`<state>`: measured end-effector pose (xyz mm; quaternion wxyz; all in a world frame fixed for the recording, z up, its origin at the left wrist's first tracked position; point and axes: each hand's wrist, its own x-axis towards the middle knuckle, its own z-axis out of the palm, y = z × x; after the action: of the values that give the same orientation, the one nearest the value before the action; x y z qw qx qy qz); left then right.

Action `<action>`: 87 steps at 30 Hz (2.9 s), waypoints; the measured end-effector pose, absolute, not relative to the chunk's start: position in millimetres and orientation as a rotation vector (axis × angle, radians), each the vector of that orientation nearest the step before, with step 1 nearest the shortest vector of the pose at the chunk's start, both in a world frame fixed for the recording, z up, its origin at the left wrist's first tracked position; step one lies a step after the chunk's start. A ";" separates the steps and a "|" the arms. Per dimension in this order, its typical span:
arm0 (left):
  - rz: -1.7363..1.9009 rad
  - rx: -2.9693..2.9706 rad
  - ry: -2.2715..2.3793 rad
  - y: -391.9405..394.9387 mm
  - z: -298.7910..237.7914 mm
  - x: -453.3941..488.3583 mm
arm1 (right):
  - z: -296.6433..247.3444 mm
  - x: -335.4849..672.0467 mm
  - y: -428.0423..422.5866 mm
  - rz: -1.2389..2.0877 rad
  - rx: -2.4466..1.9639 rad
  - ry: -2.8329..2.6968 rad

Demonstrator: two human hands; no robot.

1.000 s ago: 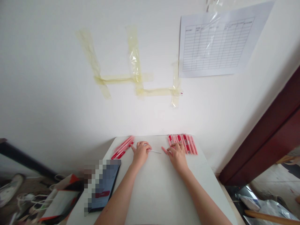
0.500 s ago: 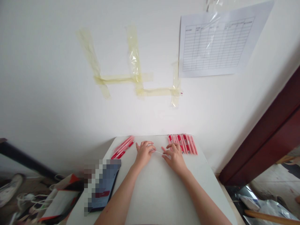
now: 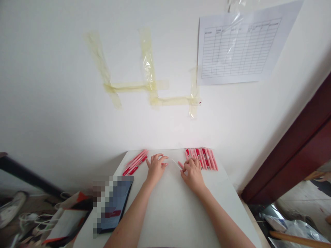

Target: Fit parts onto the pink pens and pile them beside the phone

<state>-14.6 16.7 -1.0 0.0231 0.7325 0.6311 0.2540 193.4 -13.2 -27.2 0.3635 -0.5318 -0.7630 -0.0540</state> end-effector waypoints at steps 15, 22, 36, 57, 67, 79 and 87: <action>0.800 2.196 2.008 19.7 -2.9 -17.7 | -28.5 183.9 -17.6 -0.111 -1.457 -2.024; 0.794 2.175 2.035 22.6 -5.6 -22.9 | -27.2 183.4 -18.5 -0.110 -1.448 -2.031; 0.671 2.112 2.141 26.5 1.0 -45.3 | -26.1 182.7 -18.1 -0.082 -1.497 -2.014; 0.720 2.149 2.069 28.4 -2.9 -46.9 | -31.6 195.4 -10.7 -0.130 -1.356 -1.927; 0.751 2.329 1.698 20.4 -2.2 -26.5 | -32.9 193.0 -9.7 -0.127 -1.235 -2.036; 0.632 2.365 1.618 14.7 4.8 -21.0 | -29.9 176.4 -14.5 -0.244 -1.276 -2.103; 0.675 2.361 1.625 15.4 6.8 -21.9 | -21.0 167.5 -20.1 -0.245 -1.314 -2.132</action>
<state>-21.9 15.4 6.8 0.0984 0.7980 0.5491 0.2281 167.5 -20.1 -21.0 0.3076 -0.4968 -0.8062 -0.0926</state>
